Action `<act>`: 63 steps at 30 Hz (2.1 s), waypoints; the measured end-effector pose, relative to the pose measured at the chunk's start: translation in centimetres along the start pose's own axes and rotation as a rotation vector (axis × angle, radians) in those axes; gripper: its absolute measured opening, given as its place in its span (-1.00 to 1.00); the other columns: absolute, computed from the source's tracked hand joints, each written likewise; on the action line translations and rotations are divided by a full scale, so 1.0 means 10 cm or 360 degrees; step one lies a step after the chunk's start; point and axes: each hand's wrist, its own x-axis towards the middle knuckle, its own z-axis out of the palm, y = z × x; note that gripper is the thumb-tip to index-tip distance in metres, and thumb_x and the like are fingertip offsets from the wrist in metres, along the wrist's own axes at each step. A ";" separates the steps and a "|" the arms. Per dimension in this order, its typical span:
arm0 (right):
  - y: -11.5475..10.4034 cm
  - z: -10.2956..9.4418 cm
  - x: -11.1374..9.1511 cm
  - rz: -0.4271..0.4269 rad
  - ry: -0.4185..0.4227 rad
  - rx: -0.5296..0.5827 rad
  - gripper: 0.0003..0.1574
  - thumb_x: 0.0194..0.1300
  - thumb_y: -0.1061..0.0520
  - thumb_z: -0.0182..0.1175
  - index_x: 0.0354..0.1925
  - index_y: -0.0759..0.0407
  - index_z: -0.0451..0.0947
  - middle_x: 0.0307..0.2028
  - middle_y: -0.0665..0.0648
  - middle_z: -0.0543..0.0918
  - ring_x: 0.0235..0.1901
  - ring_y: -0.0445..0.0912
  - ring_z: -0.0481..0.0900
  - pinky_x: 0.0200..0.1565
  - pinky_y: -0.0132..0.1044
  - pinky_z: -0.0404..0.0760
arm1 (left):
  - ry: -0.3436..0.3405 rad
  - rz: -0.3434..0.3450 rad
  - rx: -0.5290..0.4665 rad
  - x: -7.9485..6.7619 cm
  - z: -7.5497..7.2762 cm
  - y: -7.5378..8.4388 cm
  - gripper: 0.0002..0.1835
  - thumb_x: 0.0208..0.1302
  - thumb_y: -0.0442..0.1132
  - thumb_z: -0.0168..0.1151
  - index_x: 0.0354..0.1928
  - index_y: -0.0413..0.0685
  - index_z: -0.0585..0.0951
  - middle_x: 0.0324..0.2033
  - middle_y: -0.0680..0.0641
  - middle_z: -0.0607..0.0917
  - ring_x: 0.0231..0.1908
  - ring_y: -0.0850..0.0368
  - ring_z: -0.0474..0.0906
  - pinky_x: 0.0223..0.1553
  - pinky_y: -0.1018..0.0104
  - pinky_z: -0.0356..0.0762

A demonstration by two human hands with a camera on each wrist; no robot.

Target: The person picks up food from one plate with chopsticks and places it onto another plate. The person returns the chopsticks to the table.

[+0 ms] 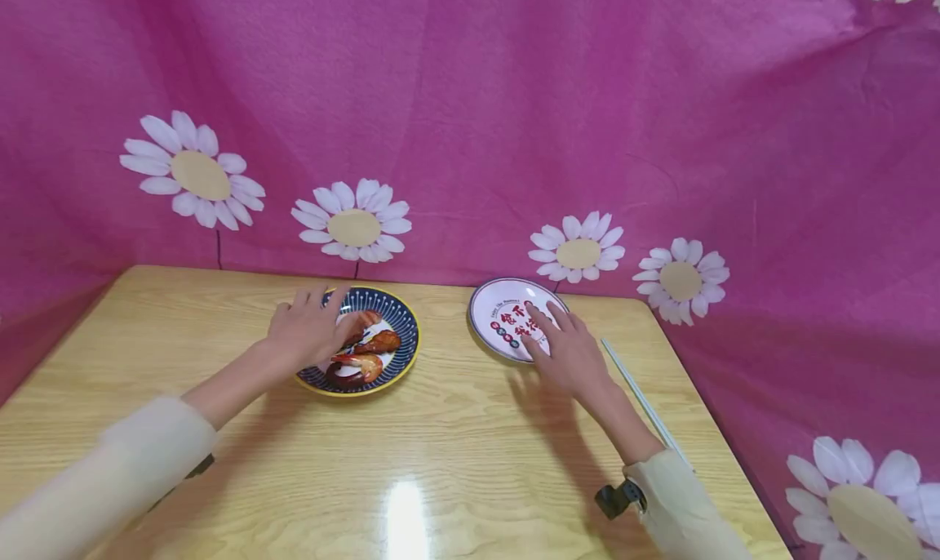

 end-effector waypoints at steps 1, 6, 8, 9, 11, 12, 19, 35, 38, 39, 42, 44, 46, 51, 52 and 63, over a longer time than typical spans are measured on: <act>0.01 0.01 -0.01 0.0026 -0.0015 0.0010 -0.32 0.44 -0.06 0.13 0.43 0.11 0.35 0.37 0.38 0.32 0.31 0.40 0.25 0.24 0.28 0.27 | -0.0008 -0.0010 -0.0001 -0.01 0.01 -0.02 -0.32 0.58 0.09 -0.25 0.51 -0.22 0.10 0.38 -0.46 0.18 0.34 -0.44 0.13 0.15 -0.43 0.21; 0.09 0.02 -0.06 0.0127 -0.0050 0.0048 -0.32 0.45 -0.07 0.12 0.43 0.11 0.34 0.38 0.37 0.31 0.31 0.41 0.25 0.16 0.34 0.33 | -0.0016 -0.0028 0.0006 -0.03 0.06 -0.11 -0.34 0.57 0.03 -0.21 0.47 -0.32 0.13 0.32 -0.49 0.24 0.32 -0.40 0.17 0.15 -0.43 0.22; 0.11 0.03 -0.07 0.0145 -0.0062 0.0041 -0.32 0.44 -0.08 0.12 0.42 0.12 0.35 0.37 0.37 0.32 0.31 0.40 0.26 0.17 0.32 0.34 | -0.0001 -0.0032 0.0016 -0.04 0.08 -0.14 -0.35 0.56 0.01 -0.19 0.42 -0.39 0.16 0.26 -0.49 0.29 0.27 -0.39 0.24 0.11 -0.41 0.28; 0.13 0.03 -0.07 0.0152 -0.0074 0.0033 -0.32 0.45 -0.08 0.12 0.41 0.14 0.35 0.36 0.38 0.33 0.31 0.39 0.26 0.17 0.32 0.33 | 0.0004 -0.0034 0.0030 -0.04 0.09 -0.16 -0.35 0.56 0.01 -0.18 0.40 -0.42 0.18 0.22 -0.48 0.32 0.25 -0.37 0.27 0.08 -0.39 0.31; 0.15 0.03 -0.08 0.0159 -0.0099 0.0014 -0.33 0.46 -0.08 0.10 0.40 0.17 0.36 0.35 0.39 0.35 0.30 0.37 0.28 0.20 0.29 0.31 | 0.0009 -0.0040 0.0040 -0.05 0.11 -0.19 -0.37 0.56 0.00 -0.16 0.34 -0.47 0.20 0.16 -0.46 0.35 0.20 -0.34 0.31 0.04 -0.37 0.35; 0.17 0.03 -0.08 0.0165 -0.0110 0.0008 -0.34 0.46 -0.08 0.09 0.40 0.19 0.37 0.33 0.40 0.36 0.29 0.37 0.29 0.21 0.28 0.31 | 0.0012 -0.0042 0.0044 -0.06 0.12 -0.21 -0.38 0.56 0.00 -0.15 0.31 -0.48 0.22 0.14 -0.45 0.37 0.18 -0.33 0.33 0.02 -0.35 0.36; 0.27 0.03 -0.14 0.0237 -0.0144 -0.0018 -0.45 0.46 0.00 0.09 0.25 0.31 0.49 0.17 0.40 0.49 0.12 0.35 0.46 0.10 0.24 0.43 | 0.0030 -0.0030 0.0061 -0.09 0.13 -0.27 -0.45 0.54 -0.04 -0.11 0.15 -0.53 0.31 -0.04 -0.38 0.43 0.00 -0.30 0.41 -0.10 -0.27 0.42; 0.59 0.02 -0.35 0.0406 -0.0279 0.0000 -0.43 0.44 0.03 0.10 0.26 0.34 0.44 0.14 0.47 0.47 0.08 0.41 0.47 -0.03 0.31 0.50 | 0.0058 -0.0024 0.0013 -0.11 0.20 -0.49 -0.48 0.52 -0.07 -0.07 0.08 -0.55 0.35 -0.11 -0.38 0.45 -0.03 -0.31 0.41 -0.12 -0.29 0.43; 0.66 0.02 -0.39 0.0391 -0.0264 -0.0037 -0.46 0.44 0.03 0.09 0.22 0.36 0.46 0.10 0.48 0.50 0.02 0.42 0.50 -0.04 0.30 0.51 | 0.0048 -0.0033 0.0024 -0.12 0.19 -0.52 -0.50 0.52 -0.08 -0.06 0.01 -0.55 0.37 -0.17 -0.36 0.44 -0.07 -0.30 0.42 -0.13 -0.28 0.43; 0.68 0.02 -0.40 0.0384 -0.0257 -0.0053 -0.47 0.43 0.04 0.09 0.20 0.37 0.47 0.06 0.48 0.52 -0.02 0.42 0.53 -0.07 0.29 0.52 | 0.0041 -0.0035 0.0034 -0.12 0.19 -0.53 -0.51 0.52 -0.08 -0.06 -0.01 -0.55 0.37 -0.19 -0.35 0.43 -0.09 -0.30 0.42 -0.14 -0.28 0.44; 0.74 0.02 -0.45 0.0382 -0.0243 -0.0082 -0.50 0.42 0.05 0.10 0.16 0.38 0.49 -0.05 0.46 0.55 -0.12 0.41 0.56 -0.13 0.27 0.54 | 0.0036 -0.0039 0.0044 -0.11 0.19 -0.55 -0.52 0.52 -0.09 -0.06 -0.05 -0.55 0.37 -0.21 -0.35 0.42 -0.10 -0.29 0.42 -0.14 -0.27 0.44; 0.77 0.02 -0.49 0.0401 -0.0230 -0.0086 -0.51 0.41 0.06 0.10 0.15 0.38 0.50 -0.08 0.46 0.55 -0.15 0.41 0.56 -0.18 0.27 0.56 | 0.0034 -0.0039 0.0036 -0.11 0.20 -0.56 -0.53 0.52 -0.09 -0.07 -0.06 -0.54 0.37 -0.21 -0.34 0.42 -0.11 -0.27 0.41 -0.13 -0.27 0.44; 0.81 0.01 -0.54 0.0430 -0.0213 -0.0090 -0.52 0.41 0.07 0.10 0.14 0.38 0.50 -0.09 0.46 0.54 -0.18 0.42 0.56 -0.25 0.27 0.56 | 0.0043 -0.0031 0.0030 -0.11 0.21 -0.56 -0.54 0.52 -0.10 -0.07 -0.07 -0.53 0.37 -0.22 -0.33 0.41 -0.12 -0.27 0.41 -0.14 -0.26 0.43; 0.89 0.00 -0.65 0.0508 -0.0163 -0.0112 -0.55 0.41 0.12 0.09 0.12 0.41 0.48 -0.12 0.47 0.53 -0.22 0.42 0.55 -0.37 0.27 0.56 | 0.0059 -0.0007 0.0046 -0.10 0.24 -0.59 -0.55 0.52 -0.12 -0.06 -0.06 -0.54 0.37 -0.23 -0.33 0.41 -0.13 -0.25 0.41 -0.13 -0.25 0.44; 0.91 -0.01 -0.66 0.0516 -0.0156 -0.0119 -0.56 0.40 0.14 0.09 0.11 0.42 0.47 -0.13 0.47 0.53 -0.23 0.42 0.55 -0.39 0.27 0.55 | 0.0059 -0.0003 0.0051 -0.10 0.25 -0.59 -0.54 0.52 -0.12 -0.05 -0.05 -0.55 0.37 -0.23 -0.33 0.41 -0.13 -0.25 0.41 -0.13 -0.24 0.44; 1.07 -0.07 -0.77 0.0653 -0.0231 -0.0137 -0.60 0.35 0.18 0.09 0.03 0.47 0.41 -0.12 0.51 0.47 -0.19 0.48 0.50 -0.41 0.30 0.53 | 0.0060 0.0016 0.0092 -0.08 0.30 -0.65 -0.54 0.50 -0.14 -0.04 -0.09 -0.58 0.38 -0.31 -0.29 0.39 -0.21 -0.23 0.42 -0.20 -0.18 0.48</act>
